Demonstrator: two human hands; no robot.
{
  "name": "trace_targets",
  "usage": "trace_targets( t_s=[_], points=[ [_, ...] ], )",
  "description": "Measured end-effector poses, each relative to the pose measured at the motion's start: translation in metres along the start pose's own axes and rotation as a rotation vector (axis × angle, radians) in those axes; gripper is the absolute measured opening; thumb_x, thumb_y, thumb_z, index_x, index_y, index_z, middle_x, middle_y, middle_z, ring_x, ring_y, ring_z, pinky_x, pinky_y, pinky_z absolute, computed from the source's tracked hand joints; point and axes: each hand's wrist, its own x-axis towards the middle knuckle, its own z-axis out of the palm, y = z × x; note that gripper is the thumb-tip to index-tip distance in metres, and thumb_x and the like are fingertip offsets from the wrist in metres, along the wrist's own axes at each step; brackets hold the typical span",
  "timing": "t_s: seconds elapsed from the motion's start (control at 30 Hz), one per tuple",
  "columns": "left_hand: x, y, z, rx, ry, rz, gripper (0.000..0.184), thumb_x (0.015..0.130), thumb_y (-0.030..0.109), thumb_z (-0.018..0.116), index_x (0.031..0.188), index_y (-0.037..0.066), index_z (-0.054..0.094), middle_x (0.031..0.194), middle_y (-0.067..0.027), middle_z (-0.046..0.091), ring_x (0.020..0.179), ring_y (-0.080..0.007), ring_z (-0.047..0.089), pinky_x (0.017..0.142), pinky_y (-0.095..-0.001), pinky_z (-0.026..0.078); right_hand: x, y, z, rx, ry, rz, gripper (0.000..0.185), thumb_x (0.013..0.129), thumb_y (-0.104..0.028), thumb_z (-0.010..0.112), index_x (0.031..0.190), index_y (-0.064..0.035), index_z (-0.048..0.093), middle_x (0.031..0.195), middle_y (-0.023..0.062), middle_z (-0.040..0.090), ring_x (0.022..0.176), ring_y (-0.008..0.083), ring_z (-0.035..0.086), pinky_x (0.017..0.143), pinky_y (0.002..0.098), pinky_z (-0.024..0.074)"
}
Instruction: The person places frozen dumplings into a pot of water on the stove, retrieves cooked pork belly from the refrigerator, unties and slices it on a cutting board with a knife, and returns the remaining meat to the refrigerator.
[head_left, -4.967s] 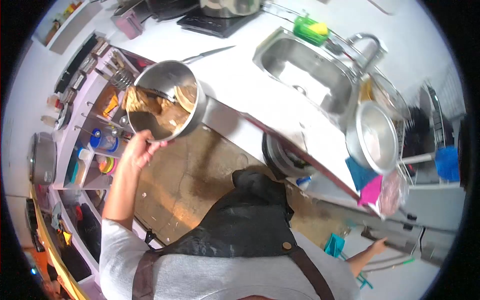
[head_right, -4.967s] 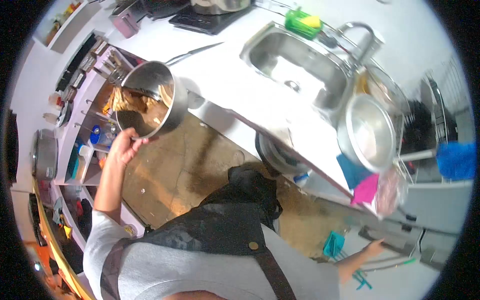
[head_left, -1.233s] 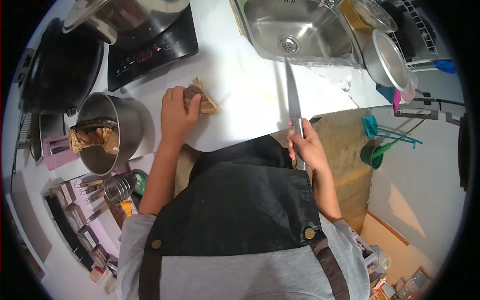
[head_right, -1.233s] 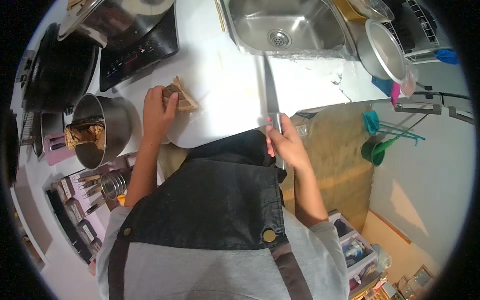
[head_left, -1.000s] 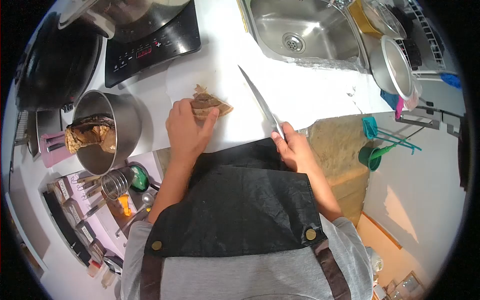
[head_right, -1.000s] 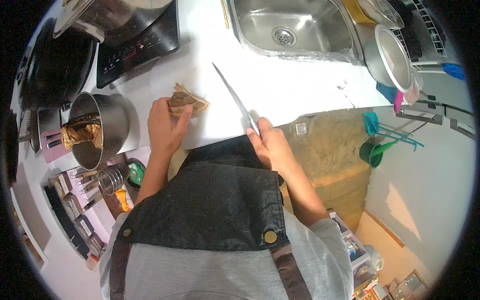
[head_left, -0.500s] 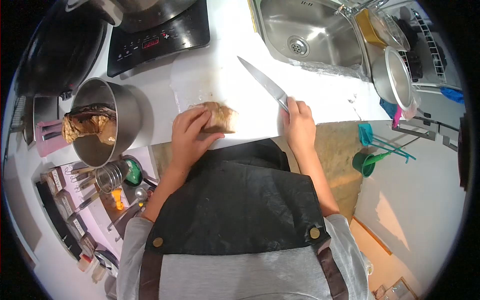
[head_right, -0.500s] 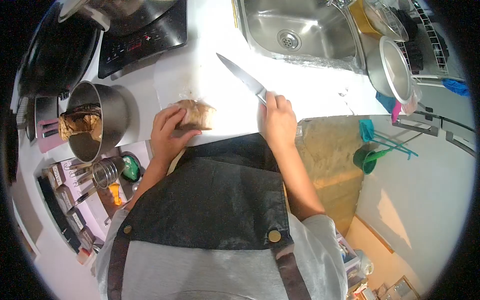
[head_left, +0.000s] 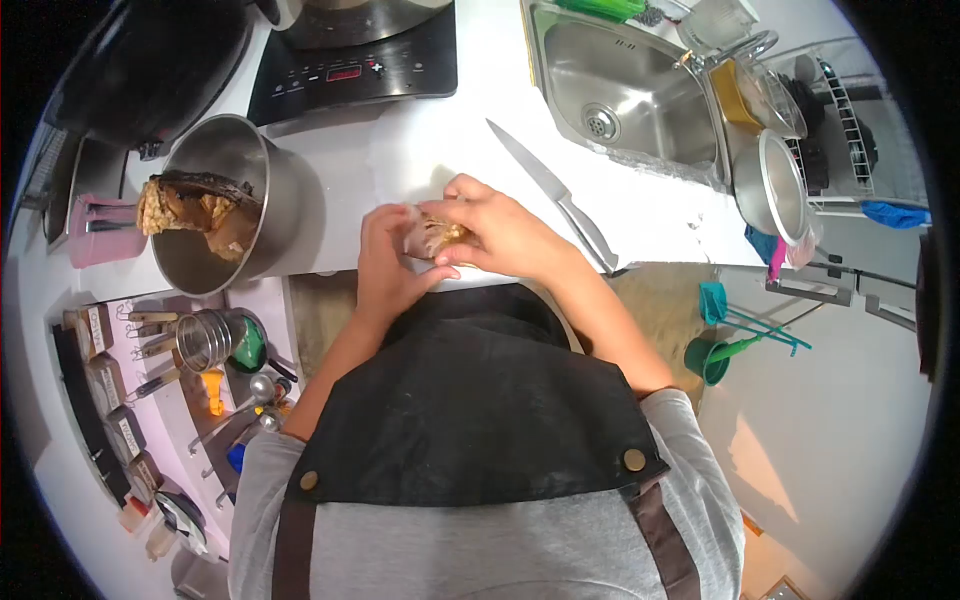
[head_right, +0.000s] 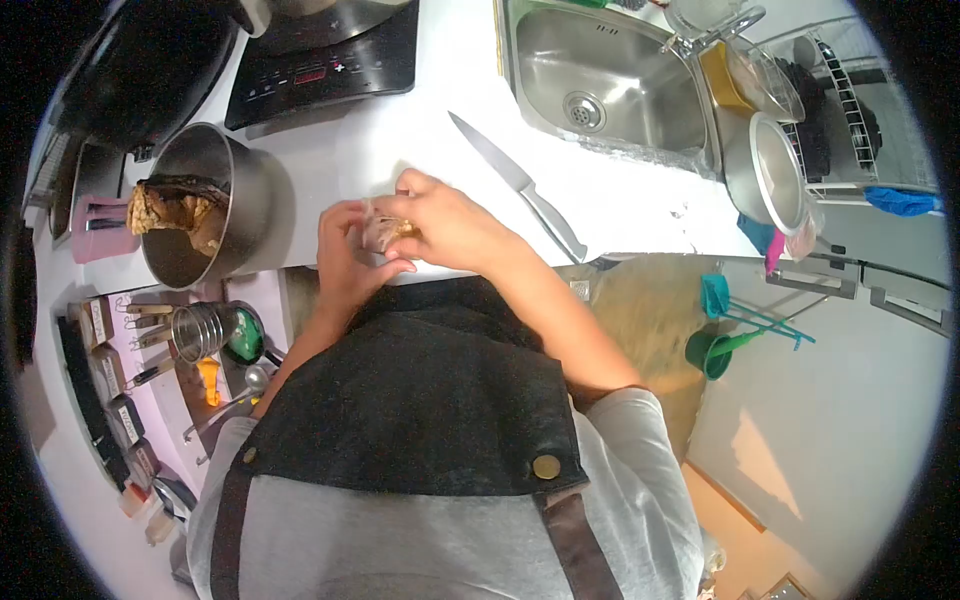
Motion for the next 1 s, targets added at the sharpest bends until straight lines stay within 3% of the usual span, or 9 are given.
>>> trace_targets(
  t_s=[0.07, 0.23, 0.43, 0.63, 0.7, 0.73, 0.83, 0.93, 1.0],
  points=[
    [0.01, 0.0, -0.007, 0.018, 0.06, -0.004, 0.076, 0.045, 0.029, 0.089, 0.106, 0.002, 0.052, 0.116, -0.0141, 0.053, 0.099, -0.0339, 0.054, 0.086, -0.0409, 0.044, 0.011, -0.001, 0.002, -0.017, -0.064, -0.017, 0.033, 0.078, -0.014, 0.068, 0.108, -0.0062, 0.059, 0.098, 0.0119, 0.052, 0.082, 0.0302, 0.058, 0.073, 0.0378, 0.0468],
    [0.031, -0.022, -0.009, 0.17, -0.347, 0.189, 0.071, 0.043, 0.041, 0.087, 0.096, 0.005, 0.056, 0.094, -0.0097, 0.058, 0.09, -0.0318, 0.052, 0.083, -0.041, 0.04, 0.017, 0.003, 0.004, -0.041, -0.119, -0.075, 0.019, 0.079, -0.011, 0.065, 0.096, -0.0043, 0.057, 0.095, 0.012, 0.051, 0.08, 0.0314, 0.057, 0.071, 0.0399, 0.0455],
    [0.025, -0.022, 0.0, 0.163, -0.173, 0.141, 0.072, 0.041, 0.039, 0.088, 0.096, 0.005, 0.057, 0.094, -0.0109, 0.059, 0.088, -0.031, 0.054, 0.08, -0.0401, 0.041, 0.005, 0.019, 0.022, -0.038, 0.142, -0.071, 0.011, 0.081, -0.006, 0.06, 0.092, -0.0032, 0.058, 0.087, 0.0111, 0.053, 0.077, 0.031, 0.057, 0.07, 0.039, 0.0468],
    [0.017, -0.028, 0.009, 0.212, -0.028, 0.184, 0.074, 0.043, 0.04, 0.088, 0.1, 0.005, 0.055, 0.092, -0.0114, 0.06, 0.086, -0.032, 0.055, 0.077, -0.0407, 0.044, -0.018, 0.041, 0.026, 0.06, 0.483, 0.166, 0.012, 0.081, -0.003, 0.057, 0.092, -0.0027, 0.058, 0.087, 0.0146, 0.06, 0.076, 0.0303, 0.06, 0.068, 0.0353, 0.0481],
    [0.015, -0.03, 0.011, 0.213, 0.008, 0.195, 0.073, 0.042, 0.04, 0.088, 0.098, 0.006, 0.055, 0.091, -0.0102, 0.06, 0.085, -0.0309, 0.056, 0.077, -0.0401, 0.043, -0.032, 0.056, 0.011, 0.378, 0.634, 0.503, 0.012, 0.081, -0.001, 0.057, 0.093, -0.0022, 0.058, 0.088, 0.0136, 0.062, 0.077, 0.0256, 0.061, 0.067, 0.0336, 0.0477],
    [0.015, -0.03, 0.011, 0.213, 0.048, 0.208, 0.072, 0.042, 0.04, 0.088, 0.096, 0.007, 0.055, 0.089, -0.009, 0.06, 0.083, -0.0299, 0.056, 0.076, -0.0395, 0.042, -0.035, 0.056, 0.003, 0.38, 0.639, 0.507, 0.012, 0.081, -0.001, 0.057, 0.093, -0.0022, 0.058, 0.088, 0.0136, 0.062, 0.077, 0.0256, 0.061, 0.067, 0.0336, 0.0477],
    [0.016, -0.027, 0.011, 0.214, 0.018, 0.171, 0.07, 0.041, 0.039, 0.088, 0.094, 0.008, 0.055, 0.089, -0.0083, 0.06, 0.083, -0.0288, 0.057, 0.076, -0.0389, 0.042, -0.033, 0.037, -0.013, 0.38, 0.572, 0.461, 0.015, 0.08, 0.0, 0.058, 0.095, -0.0014, 0.057, 0.089, 0.0133, 0.062, 0.077, 0.0219, 0.061, 0.068, 0.033, 0.048],
    [0.02, -0.021, 0.008, 0.185, -0.035, 0.161, 0.07, 0.043, 0.036, 0.089, 0.097, 0.006, 0.057, 0.091, -0.0107, 0.061, 0.084, -0.0302, 0.058, 0.075, -0.0383, 0.045, -0.011, 0.015, 0.005, 0.203, 0.393, 0.193, 0.016, 0.079, 0.001, 0.059, 0.095, -0.0028, 0.059, 0.086, 0.0128, 0.061, 0.076, 0.023, 0.061, 0.069, 0.0326, 0.0482],
    [0.021, -0.022, 0.007, 0.167, -0.053, 0.139, 0.069, 0.042, 0.036, 0.089, 0.096, 0.006, 0.058, 0.091, -0.0102, 0.061, 0.083, -0.0293, 0.058, 0.075, -0.0379, 0.045, -0.003, 0.011, 0.012, 0.091, 0.24, -0.018, 0.014, 0.081, 0.0, 0.061, 0.094, -0.0035, 0.063, 0.081, 0.0063, 0.058, 0.076, 0.0169, 0.06, 0.068, 0.0289, 0.0481]
  ],
)
